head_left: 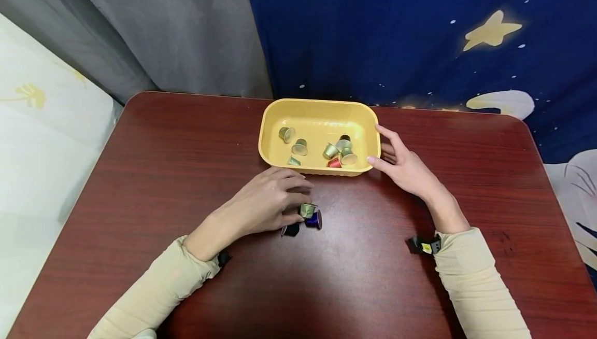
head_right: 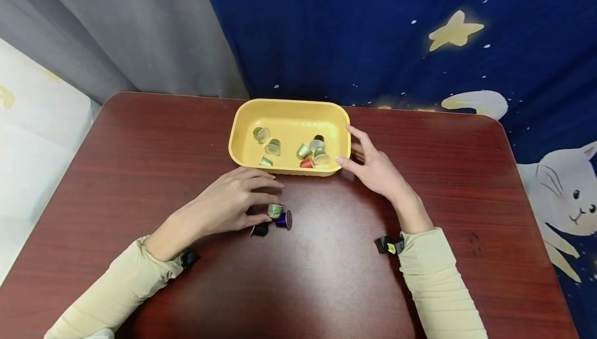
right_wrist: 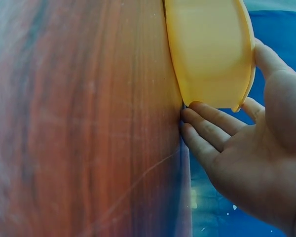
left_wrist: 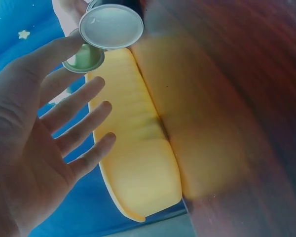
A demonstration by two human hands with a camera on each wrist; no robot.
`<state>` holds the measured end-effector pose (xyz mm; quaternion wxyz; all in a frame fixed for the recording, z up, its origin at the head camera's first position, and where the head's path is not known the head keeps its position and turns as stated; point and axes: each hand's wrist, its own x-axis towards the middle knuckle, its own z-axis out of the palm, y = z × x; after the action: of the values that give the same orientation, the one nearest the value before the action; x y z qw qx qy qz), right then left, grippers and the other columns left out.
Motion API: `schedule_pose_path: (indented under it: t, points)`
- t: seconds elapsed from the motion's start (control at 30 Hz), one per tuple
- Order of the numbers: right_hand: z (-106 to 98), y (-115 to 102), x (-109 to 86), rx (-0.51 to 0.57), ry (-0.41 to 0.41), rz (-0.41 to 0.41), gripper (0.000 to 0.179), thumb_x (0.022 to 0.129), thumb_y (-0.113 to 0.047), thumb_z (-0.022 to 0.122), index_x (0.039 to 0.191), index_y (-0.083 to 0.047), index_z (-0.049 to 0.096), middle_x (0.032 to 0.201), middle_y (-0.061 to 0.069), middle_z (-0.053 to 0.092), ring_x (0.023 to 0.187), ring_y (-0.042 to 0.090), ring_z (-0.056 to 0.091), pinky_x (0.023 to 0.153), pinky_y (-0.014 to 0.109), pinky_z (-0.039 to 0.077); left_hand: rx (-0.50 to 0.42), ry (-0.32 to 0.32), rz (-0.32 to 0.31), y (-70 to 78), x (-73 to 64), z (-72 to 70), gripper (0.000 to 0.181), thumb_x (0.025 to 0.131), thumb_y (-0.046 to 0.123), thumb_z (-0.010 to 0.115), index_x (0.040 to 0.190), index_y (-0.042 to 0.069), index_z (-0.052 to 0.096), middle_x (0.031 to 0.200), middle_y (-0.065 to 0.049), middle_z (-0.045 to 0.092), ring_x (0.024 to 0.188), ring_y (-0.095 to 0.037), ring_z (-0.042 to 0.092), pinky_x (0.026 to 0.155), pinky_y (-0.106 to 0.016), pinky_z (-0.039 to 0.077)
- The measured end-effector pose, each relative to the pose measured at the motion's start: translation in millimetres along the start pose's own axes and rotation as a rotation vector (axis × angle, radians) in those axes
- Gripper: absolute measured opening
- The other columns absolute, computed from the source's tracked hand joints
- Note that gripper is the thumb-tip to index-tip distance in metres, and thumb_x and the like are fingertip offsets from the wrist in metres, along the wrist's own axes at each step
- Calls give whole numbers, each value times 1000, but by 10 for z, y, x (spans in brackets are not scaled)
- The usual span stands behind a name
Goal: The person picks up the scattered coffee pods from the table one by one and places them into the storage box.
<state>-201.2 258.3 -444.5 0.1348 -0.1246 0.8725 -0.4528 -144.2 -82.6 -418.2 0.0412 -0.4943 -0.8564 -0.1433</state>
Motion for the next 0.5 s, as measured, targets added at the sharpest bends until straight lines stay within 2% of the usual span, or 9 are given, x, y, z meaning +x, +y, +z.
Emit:
schedule_pose_path:
  t: [0.5]
  points:
    - [-5,3,-2,-10,-4,10,75,97,-38,64,158,-34,19,144,22,50,135,31,47,109,51,37,11,55,41,43,31,-74,32,81,38,81,109,23,77,127,2,65,125,-23,53,107,-38,36]
